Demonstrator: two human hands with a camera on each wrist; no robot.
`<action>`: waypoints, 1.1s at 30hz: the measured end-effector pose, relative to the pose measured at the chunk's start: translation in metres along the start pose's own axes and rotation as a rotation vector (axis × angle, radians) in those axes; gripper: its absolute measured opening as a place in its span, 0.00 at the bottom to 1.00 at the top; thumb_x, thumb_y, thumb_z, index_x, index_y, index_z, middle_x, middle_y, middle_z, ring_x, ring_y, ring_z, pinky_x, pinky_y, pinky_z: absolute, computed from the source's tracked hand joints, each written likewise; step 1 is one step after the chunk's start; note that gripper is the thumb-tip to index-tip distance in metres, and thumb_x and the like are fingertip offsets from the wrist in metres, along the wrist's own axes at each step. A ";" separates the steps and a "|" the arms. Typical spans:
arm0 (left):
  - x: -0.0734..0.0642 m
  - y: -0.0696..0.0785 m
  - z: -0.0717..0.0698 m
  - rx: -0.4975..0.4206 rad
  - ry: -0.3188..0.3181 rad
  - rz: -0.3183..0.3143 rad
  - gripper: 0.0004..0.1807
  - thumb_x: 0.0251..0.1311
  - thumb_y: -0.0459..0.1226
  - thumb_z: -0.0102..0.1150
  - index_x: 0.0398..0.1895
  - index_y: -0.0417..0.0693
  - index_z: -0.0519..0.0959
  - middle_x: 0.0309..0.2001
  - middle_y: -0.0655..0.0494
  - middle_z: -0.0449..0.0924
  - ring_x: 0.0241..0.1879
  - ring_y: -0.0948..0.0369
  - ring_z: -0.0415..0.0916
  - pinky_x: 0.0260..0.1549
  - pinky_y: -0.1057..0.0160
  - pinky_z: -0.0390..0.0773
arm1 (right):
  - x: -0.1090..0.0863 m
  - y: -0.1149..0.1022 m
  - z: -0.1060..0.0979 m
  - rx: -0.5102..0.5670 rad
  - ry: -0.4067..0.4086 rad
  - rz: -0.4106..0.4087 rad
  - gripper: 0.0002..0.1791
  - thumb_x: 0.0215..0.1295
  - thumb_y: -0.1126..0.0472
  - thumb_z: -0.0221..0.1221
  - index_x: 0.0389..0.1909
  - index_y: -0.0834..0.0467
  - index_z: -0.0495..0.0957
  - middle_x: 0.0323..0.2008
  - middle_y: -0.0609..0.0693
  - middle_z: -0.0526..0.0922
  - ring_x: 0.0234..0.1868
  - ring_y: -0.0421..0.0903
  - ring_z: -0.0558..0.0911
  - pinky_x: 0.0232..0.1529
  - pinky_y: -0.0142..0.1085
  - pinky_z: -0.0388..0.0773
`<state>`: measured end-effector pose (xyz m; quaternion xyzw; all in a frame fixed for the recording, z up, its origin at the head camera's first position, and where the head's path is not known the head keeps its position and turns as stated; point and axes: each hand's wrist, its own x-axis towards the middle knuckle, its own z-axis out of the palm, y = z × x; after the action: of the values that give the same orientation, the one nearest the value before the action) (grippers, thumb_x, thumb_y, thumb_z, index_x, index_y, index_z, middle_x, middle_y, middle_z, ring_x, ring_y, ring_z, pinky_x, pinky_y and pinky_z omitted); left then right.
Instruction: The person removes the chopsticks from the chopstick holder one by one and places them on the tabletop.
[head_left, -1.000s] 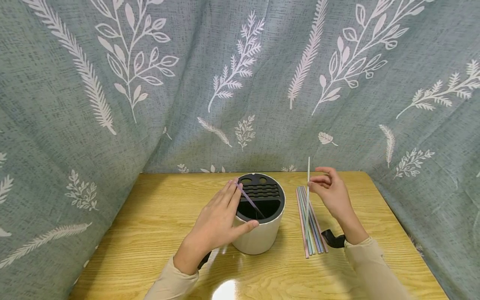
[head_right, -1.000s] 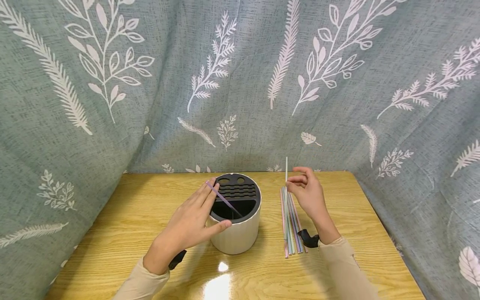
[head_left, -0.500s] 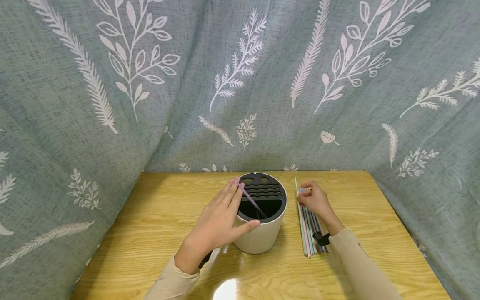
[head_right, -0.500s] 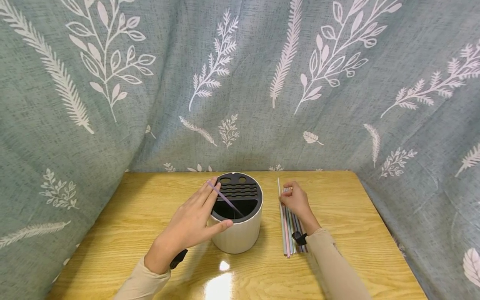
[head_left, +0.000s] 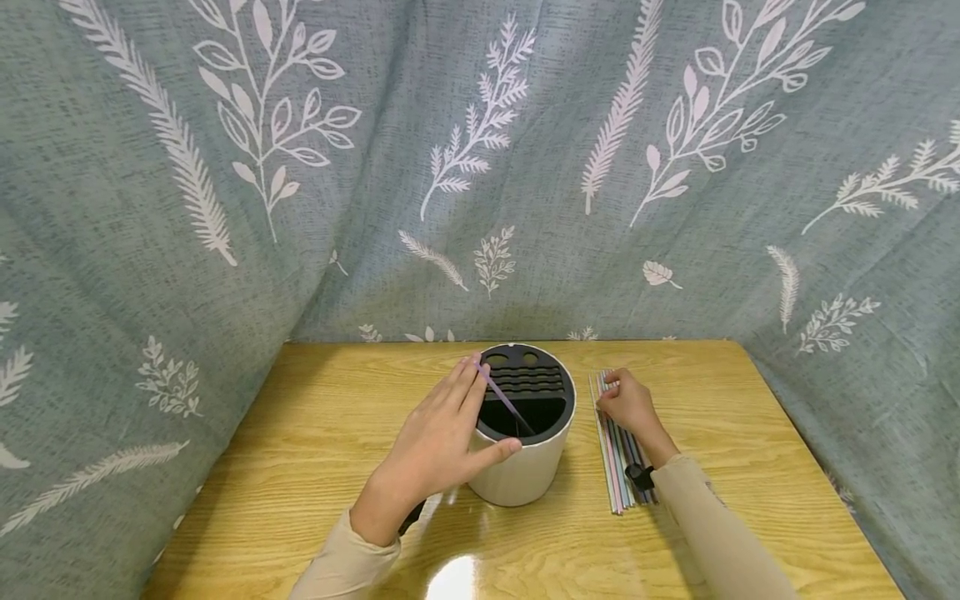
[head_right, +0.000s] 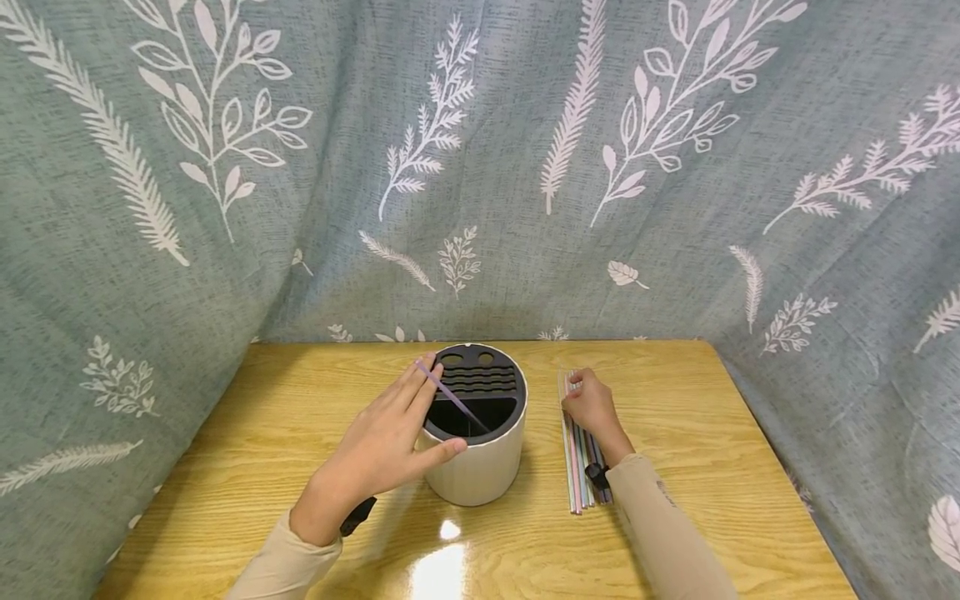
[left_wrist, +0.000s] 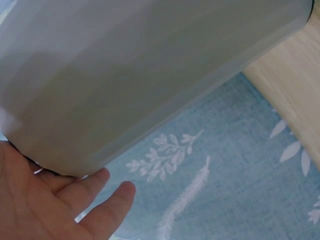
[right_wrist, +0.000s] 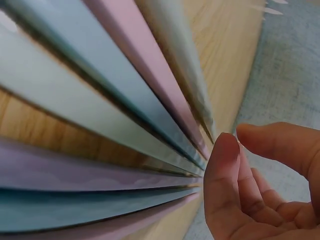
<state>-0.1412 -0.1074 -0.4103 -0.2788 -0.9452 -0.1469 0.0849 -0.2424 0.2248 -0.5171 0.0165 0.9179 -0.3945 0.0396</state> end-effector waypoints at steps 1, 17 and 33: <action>0.000 0.000 0.000 -0.001 0.000 0.000 0.57 0.63 0.74 0.35 0.80 0.41 0.48 0.80 0.48 0.37 0.78 0.58 0.31 0.73 0.56 0.46 | 0.000 0.000 0.000 -0.012 0.003 0.000 0.23 0.63 0.70 0.59 0.58 0.69 0.69 0.37 0.61 0.84 0.33 0.53 0.84 0.34 0.46 0.81; 0.001 0.000 0.000 0.001 -0.007 -0.008 0.57 0.63 0.75 0.33 0.80 0.41 0.47 0.80 0.47 0.39 0.78 0.56 0.33 0.73 0.55 0.47 | -0.049 -0.089 -0.032 0.249 0.224 -0.408 0.17 0.67 0.67 0.64 0.56 0.62 0.76 0.40 0.57 0.86 0.41 0.49 0.85 0.42 0.33 0.81; 0.000 0.001 0.000 -0.006 0.002 -0.006 0.57 0.63 0.75 0.34 0.79 0.40 0.49 0.79 0.44 0.43 0.78 0.54 0.38 0.72 0.54 0.49 | -0.083 -0.167 -0.008 0.516 -0.219 -0.690 0.24 0.66 0.74 0.62 0.62 0.68 0.68 0.47 0.63 0.83 0.48 0.54 0.84 0.51 0.40 0.81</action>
<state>-0.1405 -0.1069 -0.4099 -0.2759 -0.9456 -0.1505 0.0846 -0.1701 0.1155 -0.3839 -0.3235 0.7315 -0.6003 -0.0027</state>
